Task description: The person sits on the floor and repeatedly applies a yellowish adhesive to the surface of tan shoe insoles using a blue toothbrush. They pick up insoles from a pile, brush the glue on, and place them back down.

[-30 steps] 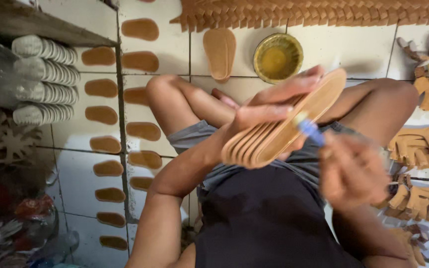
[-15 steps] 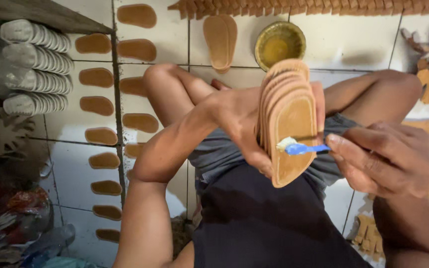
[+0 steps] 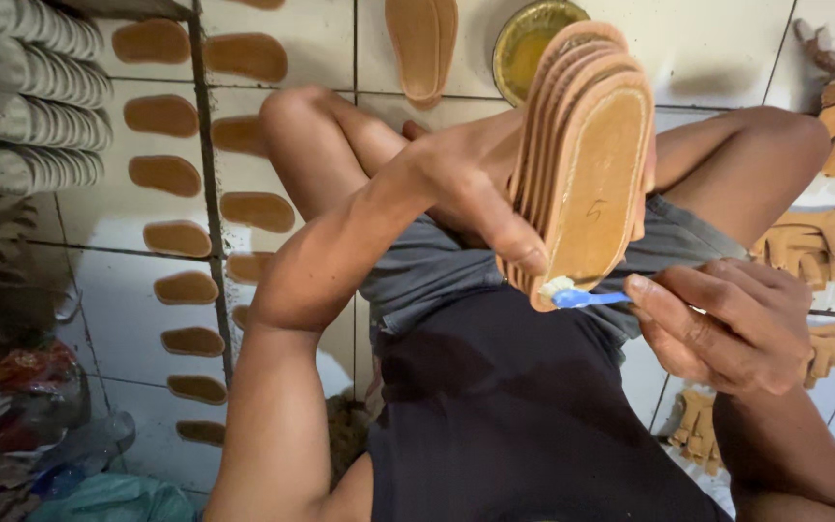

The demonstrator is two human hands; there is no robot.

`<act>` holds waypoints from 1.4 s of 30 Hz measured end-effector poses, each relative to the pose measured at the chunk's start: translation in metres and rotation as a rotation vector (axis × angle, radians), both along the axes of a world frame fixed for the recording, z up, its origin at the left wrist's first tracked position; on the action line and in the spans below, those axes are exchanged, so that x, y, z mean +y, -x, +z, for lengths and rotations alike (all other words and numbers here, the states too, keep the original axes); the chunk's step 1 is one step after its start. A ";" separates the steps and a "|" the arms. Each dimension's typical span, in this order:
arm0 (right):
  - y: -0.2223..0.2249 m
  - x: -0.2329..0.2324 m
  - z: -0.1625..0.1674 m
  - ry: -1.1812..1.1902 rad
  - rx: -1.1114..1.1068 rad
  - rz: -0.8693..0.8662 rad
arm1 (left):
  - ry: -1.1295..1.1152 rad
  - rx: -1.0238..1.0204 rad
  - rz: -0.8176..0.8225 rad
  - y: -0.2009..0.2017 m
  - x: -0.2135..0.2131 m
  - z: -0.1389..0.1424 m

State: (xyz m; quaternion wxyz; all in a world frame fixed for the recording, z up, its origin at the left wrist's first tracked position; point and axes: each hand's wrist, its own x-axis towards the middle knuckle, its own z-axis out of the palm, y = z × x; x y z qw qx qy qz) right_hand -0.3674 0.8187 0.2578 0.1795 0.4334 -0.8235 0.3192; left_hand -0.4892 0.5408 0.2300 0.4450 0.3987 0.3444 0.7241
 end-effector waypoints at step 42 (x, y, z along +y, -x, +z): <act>-0.029 -0.037 0.018 0.247 -0.290 -0.369 | -0.369 0.590 1.251 -0.075 0.043 -0.023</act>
